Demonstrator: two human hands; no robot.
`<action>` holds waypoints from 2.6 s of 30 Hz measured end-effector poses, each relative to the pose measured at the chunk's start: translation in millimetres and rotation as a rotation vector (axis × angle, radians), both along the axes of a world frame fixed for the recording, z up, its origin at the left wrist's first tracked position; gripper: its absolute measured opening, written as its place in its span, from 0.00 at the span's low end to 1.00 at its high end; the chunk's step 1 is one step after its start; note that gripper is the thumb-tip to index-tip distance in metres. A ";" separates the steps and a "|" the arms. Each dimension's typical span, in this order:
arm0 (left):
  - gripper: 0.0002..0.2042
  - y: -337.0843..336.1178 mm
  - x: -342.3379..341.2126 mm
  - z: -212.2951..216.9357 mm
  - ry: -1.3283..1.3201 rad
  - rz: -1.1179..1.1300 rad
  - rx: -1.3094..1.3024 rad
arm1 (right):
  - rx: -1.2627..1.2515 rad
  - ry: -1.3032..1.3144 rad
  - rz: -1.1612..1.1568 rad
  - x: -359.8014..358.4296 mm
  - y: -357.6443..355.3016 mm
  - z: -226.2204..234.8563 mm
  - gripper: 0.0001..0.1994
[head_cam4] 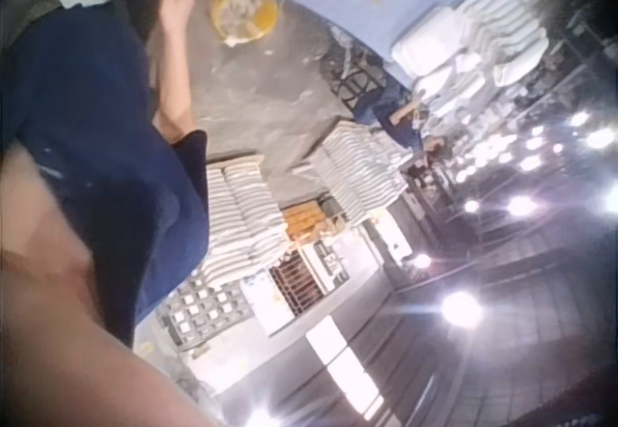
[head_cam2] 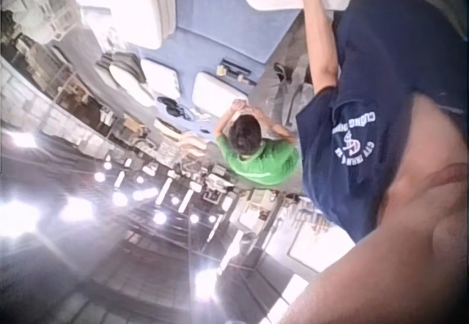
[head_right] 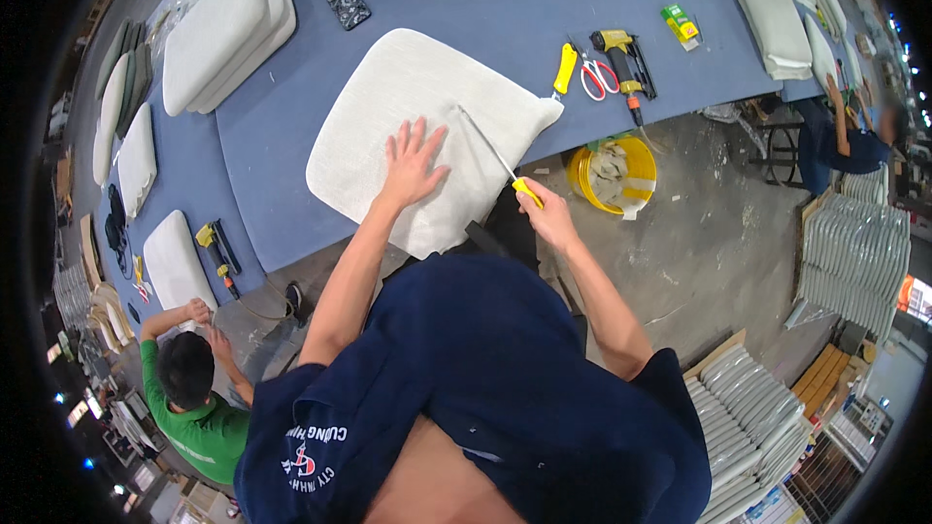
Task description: The person staples white fabric onto a chair seat cushion using a pneumatic staple gun. They trim excess fabric with scissors, tuck edges with a flathead screwdriver, and flip the cushion to work on different sides.
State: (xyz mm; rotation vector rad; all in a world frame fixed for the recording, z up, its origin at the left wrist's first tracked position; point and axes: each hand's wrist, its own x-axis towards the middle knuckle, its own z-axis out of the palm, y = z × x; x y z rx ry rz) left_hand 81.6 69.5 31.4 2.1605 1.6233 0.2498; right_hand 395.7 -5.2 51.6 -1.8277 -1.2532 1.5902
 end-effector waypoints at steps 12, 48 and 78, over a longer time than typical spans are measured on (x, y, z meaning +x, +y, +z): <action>0.45 27.1 36.2 -29.9 0.141 0.050 -0.104 | 0.445 -0.598 0.212 -34.2 -22.2 15.4 0.23; 0.47 32.8 32.5 -40.0 0.060 0.033 -0.088 | 0.478 -0.923 0.457 -42.9 28.7 91.3 0.21; 0.47 30.1 38.5 -34.4 0.185 0.047 -0.092 | -0.008 -0.036 -0.017 -45.5 -26.0 -42.2 0.21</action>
